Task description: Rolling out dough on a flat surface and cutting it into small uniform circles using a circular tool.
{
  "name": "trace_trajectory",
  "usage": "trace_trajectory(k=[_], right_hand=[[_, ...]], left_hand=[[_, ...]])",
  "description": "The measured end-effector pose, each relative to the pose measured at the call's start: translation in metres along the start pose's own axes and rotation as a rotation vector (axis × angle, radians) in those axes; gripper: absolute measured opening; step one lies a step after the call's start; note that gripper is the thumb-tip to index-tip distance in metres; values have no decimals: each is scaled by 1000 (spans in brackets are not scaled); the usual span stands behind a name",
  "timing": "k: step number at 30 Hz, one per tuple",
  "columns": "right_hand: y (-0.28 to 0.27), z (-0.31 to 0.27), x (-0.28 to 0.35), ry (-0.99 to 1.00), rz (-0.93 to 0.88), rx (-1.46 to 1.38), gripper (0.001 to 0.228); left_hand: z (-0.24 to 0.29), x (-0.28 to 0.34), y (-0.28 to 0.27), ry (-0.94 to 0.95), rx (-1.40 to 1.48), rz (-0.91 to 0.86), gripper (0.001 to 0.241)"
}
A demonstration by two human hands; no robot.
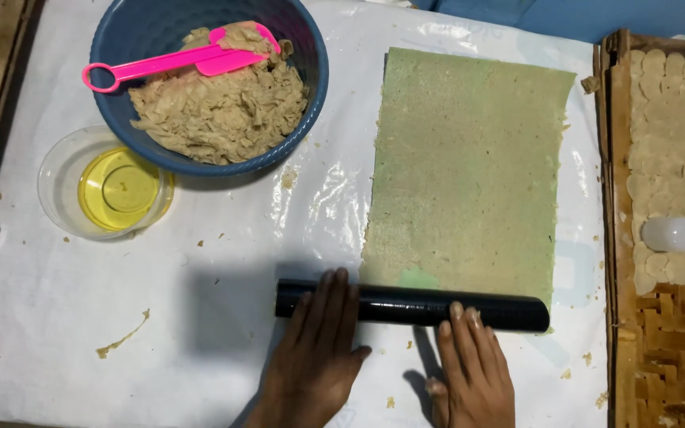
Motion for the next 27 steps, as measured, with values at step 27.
trace_trajectory(k=[27], right_hand=[[-59, 58, -224, 12, 24, -167, 59]], left_hand=[[-35, -112, -50, 142, 19, -25, 54]])
Point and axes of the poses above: each hand's wrist, its own x-axis away from the middle knuckle, its own y-axis out of the palm, z = x × y, the point moved 9 cm from there along -x, towards the middle knuckle, and after that the axes turned 11 degrees about -z, right-handed, at the moved point
